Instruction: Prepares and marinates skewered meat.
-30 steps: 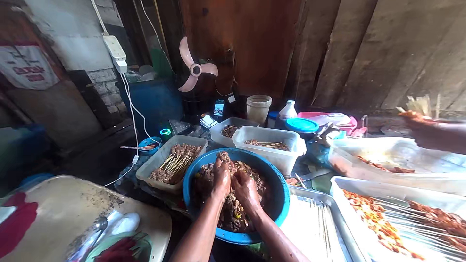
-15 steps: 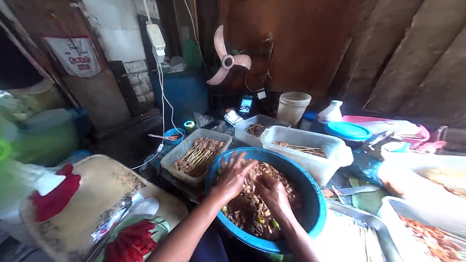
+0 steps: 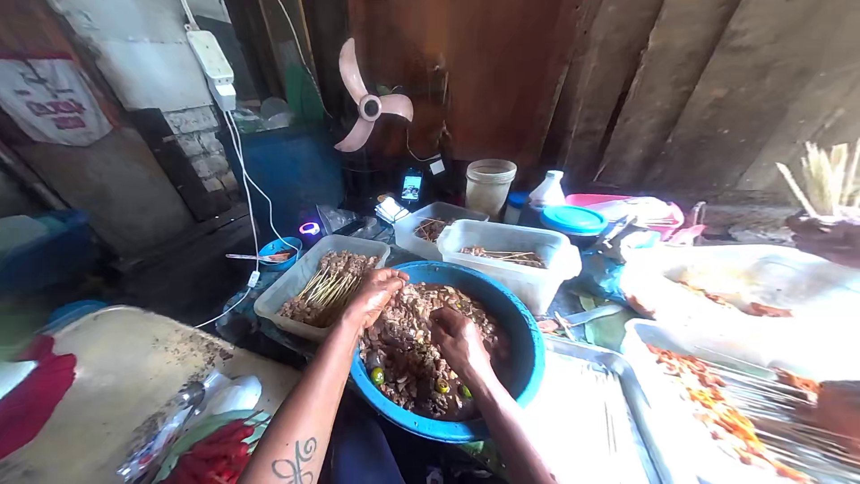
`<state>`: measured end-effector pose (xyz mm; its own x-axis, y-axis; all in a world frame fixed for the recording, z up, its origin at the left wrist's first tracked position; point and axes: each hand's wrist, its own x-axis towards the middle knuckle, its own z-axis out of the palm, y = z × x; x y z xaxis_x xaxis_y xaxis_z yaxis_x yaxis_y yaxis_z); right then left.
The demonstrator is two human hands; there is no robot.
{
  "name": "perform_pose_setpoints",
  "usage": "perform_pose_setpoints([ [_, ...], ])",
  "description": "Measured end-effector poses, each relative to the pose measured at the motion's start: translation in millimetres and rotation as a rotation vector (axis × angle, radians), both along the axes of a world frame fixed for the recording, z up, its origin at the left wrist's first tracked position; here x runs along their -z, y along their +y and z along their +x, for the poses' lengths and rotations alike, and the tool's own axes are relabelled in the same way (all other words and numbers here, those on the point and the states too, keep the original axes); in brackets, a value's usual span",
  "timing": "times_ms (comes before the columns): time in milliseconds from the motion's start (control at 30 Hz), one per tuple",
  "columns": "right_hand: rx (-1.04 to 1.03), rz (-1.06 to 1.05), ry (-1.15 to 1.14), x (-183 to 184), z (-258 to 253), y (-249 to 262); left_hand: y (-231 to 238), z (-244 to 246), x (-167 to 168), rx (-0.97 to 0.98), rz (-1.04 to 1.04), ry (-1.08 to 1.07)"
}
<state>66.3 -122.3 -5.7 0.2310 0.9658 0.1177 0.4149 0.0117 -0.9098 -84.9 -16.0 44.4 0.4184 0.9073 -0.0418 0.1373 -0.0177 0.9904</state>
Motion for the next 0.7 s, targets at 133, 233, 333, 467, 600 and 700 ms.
perform_pose_setpoints([
  [133, 0.037, -0.018, -0.070, -3, 2, -5, 9, -2, 0, -0.163, 0.000, -0.116],
  [233, 0.079, -0.021, 0.051, 0, 8, -7, 18, -16, -4, -0.170, 0.072, 0.065],
  [333, 0.069, -0.008, 0.292, 2, 9, -3, 1, -17, -17, 0.043, 0.147, 0.510],
  [467, 0.087, -0.045, 0.443, -7, 3, -5, -18, 1, -3, 0.012, 0.074, 0.267],
  [600, 0.084, -0.046, 0.479, -10, 2, -6, -35, 32, 13, 0.021, -0.217, -0.343],
  [700, 0.071, -0.024, 0.416, -6, 0, -6, -52, 53, 9, -0.065, -0.219, -0.401],
])
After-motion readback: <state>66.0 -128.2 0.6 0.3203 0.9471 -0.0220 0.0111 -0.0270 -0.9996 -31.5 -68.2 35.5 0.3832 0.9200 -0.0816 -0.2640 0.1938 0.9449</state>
